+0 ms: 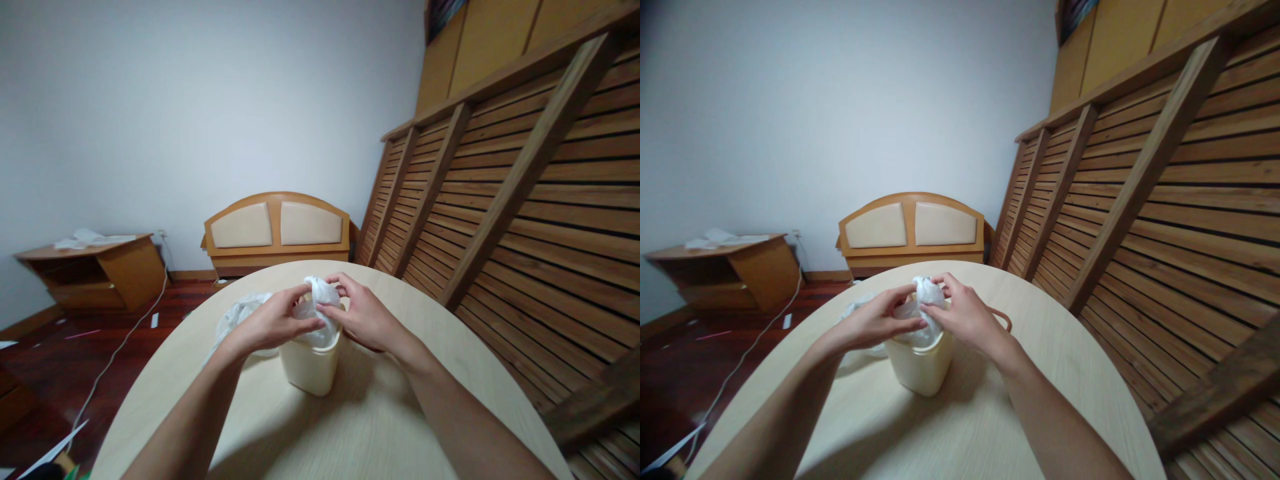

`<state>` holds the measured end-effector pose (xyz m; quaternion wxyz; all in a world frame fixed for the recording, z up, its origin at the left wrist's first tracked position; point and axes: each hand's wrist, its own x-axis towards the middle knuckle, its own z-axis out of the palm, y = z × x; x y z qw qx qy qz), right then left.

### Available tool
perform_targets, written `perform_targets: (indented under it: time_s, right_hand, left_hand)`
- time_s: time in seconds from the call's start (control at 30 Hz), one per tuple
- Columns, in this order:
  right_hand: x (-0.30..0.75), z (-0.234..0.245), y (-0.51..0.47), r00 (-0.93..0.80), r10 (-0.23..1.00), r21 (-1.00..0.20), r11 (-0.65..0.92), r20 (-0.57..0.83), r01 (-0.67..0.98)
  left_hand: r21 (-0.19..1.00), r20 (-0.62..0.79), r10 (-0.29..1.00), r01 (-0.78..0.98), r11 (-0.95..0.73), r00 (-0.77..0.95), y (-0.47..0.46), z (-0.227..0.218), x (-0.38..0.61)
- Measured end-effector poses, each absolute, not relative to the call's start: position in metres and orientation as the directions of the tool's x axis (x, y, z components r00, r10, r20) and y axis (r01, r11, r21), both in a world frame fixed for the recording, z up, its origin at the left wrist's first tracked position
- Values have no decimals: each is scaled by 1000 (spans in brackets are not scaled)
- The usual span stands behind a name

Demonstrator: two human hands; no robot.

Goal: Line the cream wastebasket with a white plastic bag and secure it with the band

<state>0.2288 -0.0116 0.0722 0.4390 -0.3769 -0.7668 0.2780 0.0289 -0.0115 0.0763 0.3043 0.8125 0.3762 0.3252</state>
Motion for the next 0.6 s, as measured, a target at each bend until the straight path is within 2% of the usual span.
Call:
perform_targets:
  time_s: [0.13, 0.23, 0.3, 0.37, 0.43, 0.5, 0.6]
  right_hand:
    - [235, 76, -15, -433, 768, -746, 610, 472, 268]
    - [239, 76, -17, -517, 752, -684, 627, 409, 372]
    - [240, 74, -15, -539, 757, -626, 631, 368, 458]
    - [241, 72, -12, -548, 756, -592, 637, 357, 494]
    - [242, 71, -8, -509, 757, -601, 644, 410, 473]
    - [244, 72, -5, -436, 760, -651, 644, 482, 403]
    - [247, 75, -5, -390, 765, -740, 624, 512, 251]
  left_hand:
    - [824, 412, 770, 162, -543, 486, -12, 76, 38]
    - [872, 457, 809, -9, -489, 369, -12, 79, 40]
    - [880, 468, 840, -58, -471, 273, -15, 84, 39]
    - [880, 465, 839, -46, -472, 282, -19, 90, 34]
    - [878, 430, 800, 11, -478, 418, -24, 94, 29]
    - [854, 398, 725, 63, -517, 562, -27, 95, 26]
    - [763, 466, 677, 128, -633, 569, -26, 91, 28]
